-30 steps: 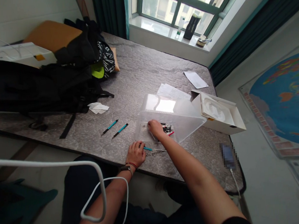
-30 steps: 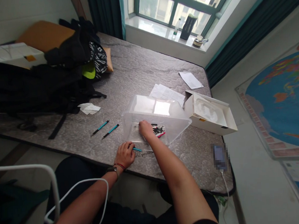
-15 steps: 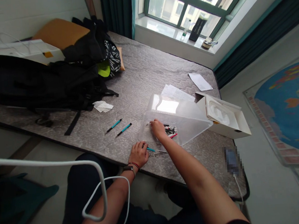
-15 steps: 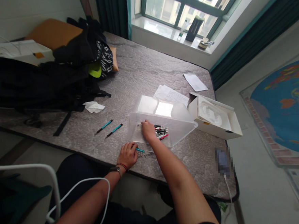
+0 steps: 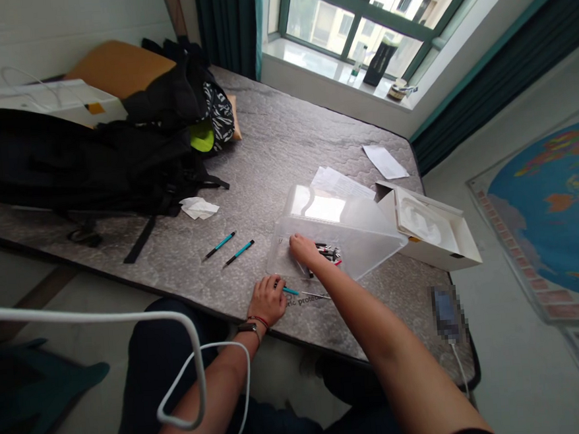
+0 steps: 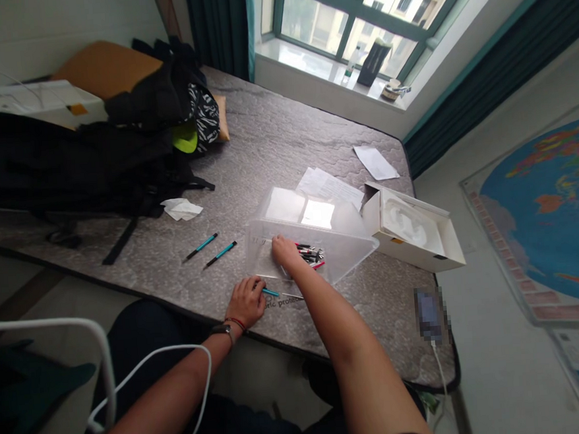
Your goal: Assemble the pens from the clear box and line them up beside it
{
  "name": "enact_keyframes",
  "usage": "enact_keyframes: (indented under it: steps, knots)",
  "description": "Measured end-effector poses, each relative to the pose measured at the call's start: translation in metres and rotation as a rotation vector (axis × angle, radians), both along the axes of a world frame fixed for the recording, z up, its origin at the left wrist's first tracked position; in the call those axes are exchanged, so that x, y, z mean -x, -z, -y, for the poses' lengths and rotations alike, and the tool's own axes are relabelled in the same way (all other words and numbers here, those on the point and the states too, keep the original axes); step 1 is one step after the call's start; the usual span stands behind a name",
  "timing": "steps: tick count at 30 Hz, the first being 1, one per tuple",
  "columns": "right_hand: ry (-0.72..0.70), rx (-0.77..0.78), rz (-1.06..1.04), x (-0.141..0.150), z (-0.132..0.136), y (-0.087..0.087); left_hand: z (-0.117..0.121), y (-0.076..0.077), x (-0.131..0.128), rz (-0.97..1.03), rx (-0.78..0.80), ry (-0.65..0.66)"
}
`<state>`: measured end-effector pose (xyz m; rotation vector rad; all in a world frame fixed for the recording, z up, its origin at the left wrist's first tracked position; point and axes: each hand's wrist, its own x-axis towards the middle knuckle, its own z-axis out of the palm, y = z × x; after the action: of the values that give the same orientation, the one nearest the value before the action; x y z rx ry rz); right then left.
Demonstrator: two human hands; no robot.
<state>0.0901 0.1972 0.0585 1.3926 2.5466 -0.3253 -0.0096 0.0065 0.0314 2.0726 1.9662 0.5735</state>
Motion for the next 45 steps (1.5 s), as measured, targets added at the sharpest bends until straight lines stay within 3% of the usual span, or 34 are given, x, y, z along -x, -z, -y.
enact_keyframes:
  steps: [5,8,11,15,19,22,27,30,35,39,45]
  knots:
    - [-0.004,-0.005,-0.036,0.006,0.004,0.000,0.001,0.000,0.000,-0.013,0.003,0.008]
    - [0.093,-0.022,-0.169,-0.001,0.013,-0.004,0.001,0.001,0.000,-0.023,-0.010,0.013]
    - [0.346,0.083,-0.548,-0.026,0.036,-0.007,0.001,0.002,0.000,-0.030,-0.032,0.013]
    - [0.778,0.449,-1.147,-0.074,0.093,0.005,0.002,0.005,0.000,-0.048,-0.050,0.015]
    - [1.003,0.577,-1.383,-0.099,0.150,0.030,0.002,0.007,-0.001,-0.071,-0.058,0.019]
    - [1.016,0.600,-1.418,-0.092,0.170,0.043,0.003,0.008,-0.002,-0.083,-0.069,0.021]
    - [1.073,0.507,-1.534,-0.070,0.169,0.053,0.003,0.007,-0.002,-0.091,-0.078,0.025]
    - [1.107,0.464,-1.560,-0.063,0.165,0.056,0.003,0.007,-0.002,-0.098,-0.082,0.029]
    - [1.004,0.493,-1.492,-0.060,0.166,0.056,0.003,0.008,-0.002,-0.116,-0.079,0.034]
    - [1.054,0.441,-1.560,-0.062,0.166,0.056,0.003,0.008,-0.003,-0.124,-0.092,0.043]
    - [1.021,0.502,-1.575,-0.066,0.167,0.061,0.003,0.012,-0.004,-0.146,-0.087,0.020]
